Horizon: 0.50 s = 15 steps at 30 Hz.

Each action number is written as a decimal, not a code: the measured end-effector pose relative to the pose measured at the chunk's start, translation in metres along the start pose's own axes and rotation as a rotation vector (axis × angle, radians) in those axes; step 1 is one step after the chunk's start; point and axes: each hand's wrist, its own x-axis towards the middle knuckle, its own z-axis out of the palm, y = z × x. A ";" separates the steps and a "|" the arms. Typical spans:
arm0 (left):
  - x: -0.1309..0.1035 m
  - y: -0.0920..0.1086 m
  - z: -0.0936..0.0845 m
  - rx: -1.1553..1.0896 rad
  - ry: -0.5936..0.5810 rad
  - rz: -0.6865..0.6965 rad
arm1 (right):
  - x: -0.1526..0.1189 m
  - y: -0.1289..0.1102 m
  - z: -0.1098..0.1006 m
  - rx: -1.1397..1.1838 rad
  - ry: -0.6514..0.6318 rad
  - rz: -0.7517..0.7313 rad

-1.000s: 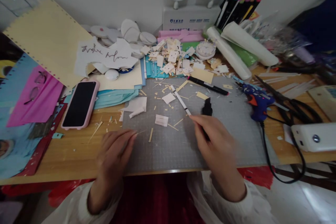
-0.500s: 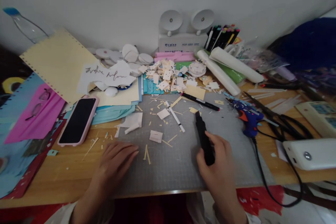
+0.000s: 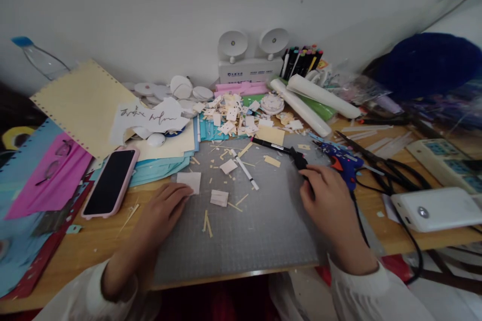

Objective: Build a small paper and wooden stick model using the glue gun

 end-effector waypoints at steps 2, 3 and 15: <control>-0.004 0.001 0.000 -0.031 0.009 -0.002 | 0.015 -0.010 0.007 0.027 -0.016 -0.054; -0.006 0.002 -0.001 -0.050 0.017 -0.005 | 0.023 -0.016 0.012 0.038 -0.038 -0.085; 0.010 -0.006 -0.027 -0.232 0.163 -0.100 | 0.052 -0.031 0.048 -0.084 -0.180 -0.146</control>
